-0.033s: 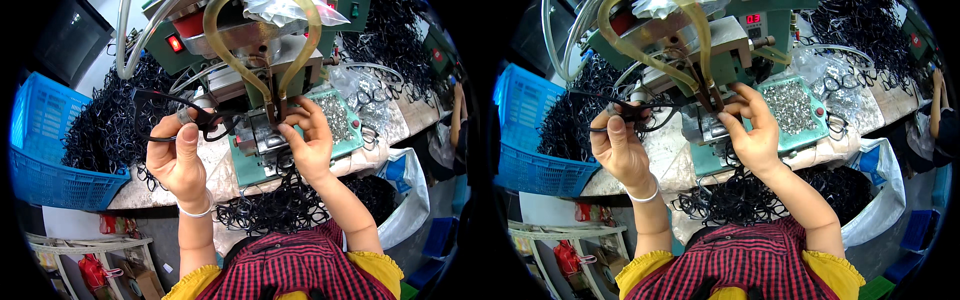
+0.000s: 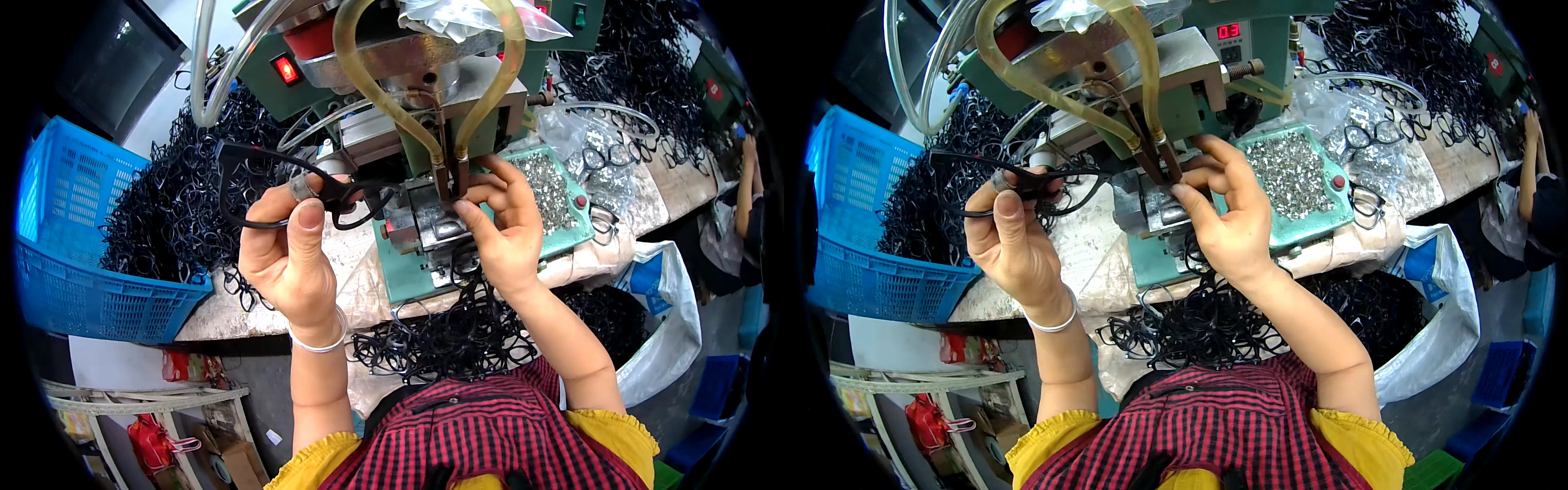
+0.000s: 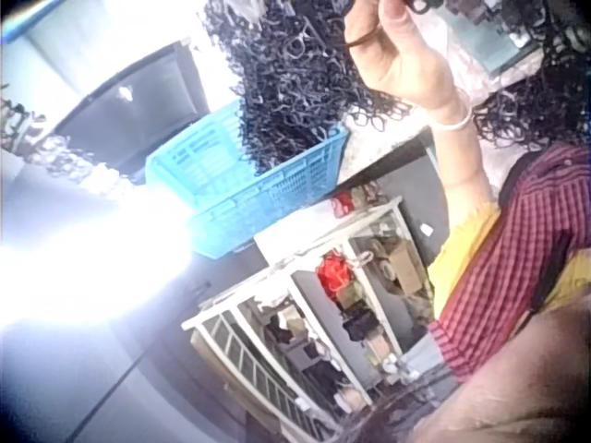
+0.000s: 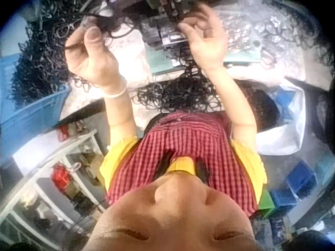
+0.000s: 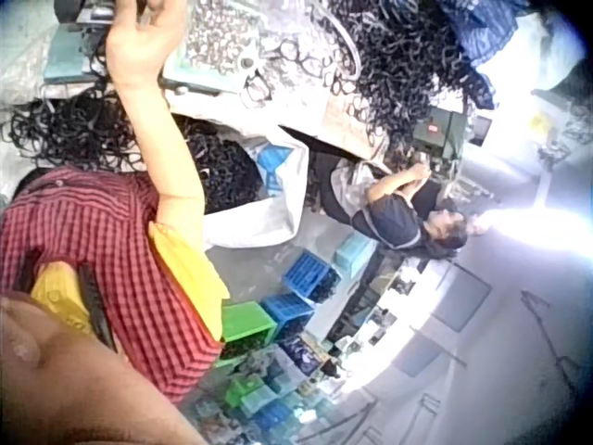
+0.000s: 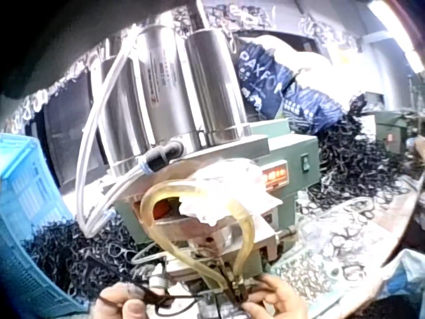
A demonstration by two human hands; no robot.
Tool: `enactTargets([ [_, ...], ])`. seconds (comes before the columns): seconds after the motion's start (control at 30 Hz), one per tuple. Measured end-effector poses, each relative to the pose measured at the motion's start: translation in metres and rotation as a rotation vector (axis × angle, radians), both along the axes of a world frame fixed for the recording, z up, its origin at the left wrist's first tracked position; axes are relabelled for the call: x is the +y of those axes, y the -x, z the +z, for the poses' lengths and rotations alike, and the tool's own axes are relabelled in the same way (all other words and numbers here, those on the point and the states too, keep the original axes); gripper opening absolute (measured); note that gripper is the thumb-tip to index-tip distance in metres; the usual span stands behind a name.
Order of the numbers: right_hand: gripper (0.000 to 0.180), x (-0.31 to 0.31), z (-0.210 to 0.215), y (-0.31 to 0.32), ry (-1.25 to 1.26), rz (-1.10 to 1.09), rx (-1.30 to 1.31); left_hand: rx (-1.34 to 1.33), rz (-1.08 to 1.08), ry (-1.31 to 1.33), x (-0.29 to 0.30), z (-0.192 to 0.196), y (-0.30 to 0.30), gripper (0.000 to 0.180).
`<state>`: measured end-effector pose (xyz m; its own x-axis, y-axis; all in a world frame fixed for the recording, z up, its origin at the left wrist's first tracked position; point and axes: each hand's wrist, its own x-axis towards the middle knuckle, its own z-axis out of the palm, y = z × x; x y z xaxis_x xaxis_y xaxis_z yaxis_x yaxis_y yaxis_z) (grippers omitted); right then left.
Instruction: The person repeatedly picks up black eyeglass frames and small metal components, places them into a green press machine, and operates the lever to attach the parts. Finished frames are placed into a blue basket on the left. The process is continuous and repetitive throughout the clip.
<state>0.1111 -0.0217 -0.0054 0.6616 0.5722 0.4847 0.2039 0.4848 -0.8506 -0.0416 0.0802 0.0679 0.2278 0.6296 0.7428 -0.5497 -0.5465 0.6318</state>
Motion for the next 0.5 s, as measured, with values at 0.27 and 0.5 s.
enactTargets([
  [0.27,0.055,-0.006,0.006,-0.003,0.076,-0.034,-0.101,-0.012,-0.068,0.033,0.001,0.003,-0.003,0.017],
  [0.5,0.052,-0.033,0.028,-0.006,0.157,0.244,0.094,0.457,0.055,-0.643,-0.015,-0.021,0.013,0.015],
])
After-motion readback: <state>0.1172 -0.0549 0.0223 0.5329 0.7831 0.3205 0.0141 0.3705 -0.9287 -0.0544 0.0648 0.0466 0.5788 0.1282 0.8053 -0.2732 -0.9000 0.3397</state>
